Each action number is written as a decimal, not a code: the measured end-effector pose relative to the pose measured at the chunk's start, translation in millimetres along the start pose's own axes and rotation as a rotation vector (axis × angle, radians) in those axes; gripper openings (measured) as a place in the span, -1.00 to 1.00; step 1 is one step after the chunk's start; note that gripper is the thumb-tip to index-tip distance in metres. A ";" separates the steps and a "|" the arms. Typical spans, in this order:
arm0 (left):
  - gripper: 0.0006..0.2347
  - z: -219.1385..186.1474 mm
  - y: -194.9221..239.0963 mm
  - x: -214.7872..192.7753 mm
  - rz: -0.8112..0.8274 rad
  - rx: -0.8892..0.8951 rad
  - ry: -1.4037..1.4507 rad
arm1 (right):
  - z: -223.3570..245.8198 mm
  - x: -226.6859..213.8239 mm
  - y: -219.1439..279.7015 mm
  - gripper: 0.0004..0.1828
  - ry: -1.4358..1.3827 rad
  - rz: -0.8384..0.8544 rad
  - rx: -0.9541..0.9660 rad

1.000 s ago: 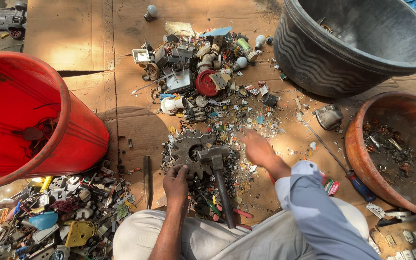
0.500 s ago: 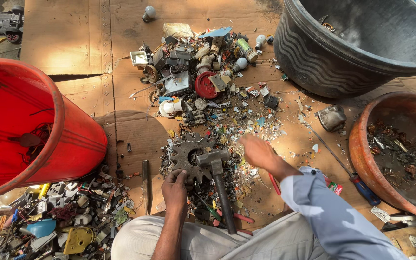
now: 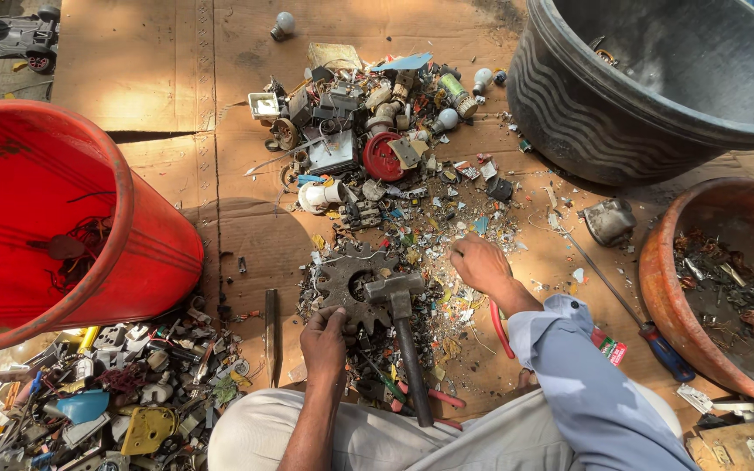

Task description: The person sits on a cardboard sheet and uses a hammer to repeatedly strike a metal gear-like component, breaking it apart. They also use pliers to pull and separate pieces of the metal object. The person discards broken fragments into a nearby black basin.

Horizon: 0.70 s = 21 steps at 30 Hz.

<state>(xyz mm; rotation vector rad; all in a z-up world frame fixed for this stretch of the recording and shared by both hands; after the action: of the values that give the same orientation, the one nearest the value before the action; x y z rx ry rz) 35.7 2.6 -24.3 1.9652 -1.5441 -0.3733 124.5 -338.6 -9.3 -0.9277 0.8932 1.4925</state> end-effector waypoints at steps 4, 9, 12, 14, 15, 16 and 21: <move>-0.87 -2.1 2.5 -1.1 0.010 0.011 -0.004 | -31.4 -2.4 -9.0 -0.69 -0.242 -0.030 0.274; -0.87 -2.1 3.8 -0.6 0.025 0.005 0.010 | -52.1 8.6 -11.9 -0.88 -1.501 -0.205 0.642; -0.87 0.9 1.5 -1.2 0.007 0.001 -0.001 | -39.5 33.4 -11.7 -0.81 -1.355 -0.162 0.657; -0.87 2.8 -0.3 -0.9 0.014 0.000 0.001 | -18.4 34.0 -19.8 -0.75 -0.956 -0.102 0.490; -0.87 3.4 -1.6 -0.4 0.015 -0.001 0.004 | -2.5 28.3 -23.8 -0.71 -0.683 -0.087 0.330; -0.87 4.5 -1.4 -1.2 0.012 -0.008 -0.001 | 15.4 23.6 -23.3 -0.65 -0.412 -0.068 0.173; -0.86 2.9 -1.6 -1.5 0.005 -0.004 -0.021 | 22.9 16.1 -22.4 -0.61 -0.083 0.228 0.223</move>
<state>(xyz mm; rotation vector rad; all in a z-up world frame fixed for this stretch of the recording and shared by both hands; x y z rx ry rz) 34.9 3.4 -27.7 1.9600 -1.5596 -0.3968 143.6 -308.9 -15.7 -0.6123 1.1072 1.5731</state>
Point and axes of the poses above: each hand's wrist, its own y-axis away from the middle knuckle, its own x-axis out of the palm, z = x × y, the point moved 4 cm from there along -y, towards the middle knuckle, and after that the axes turned 7 degrees about -y, right-handed, at the moved point
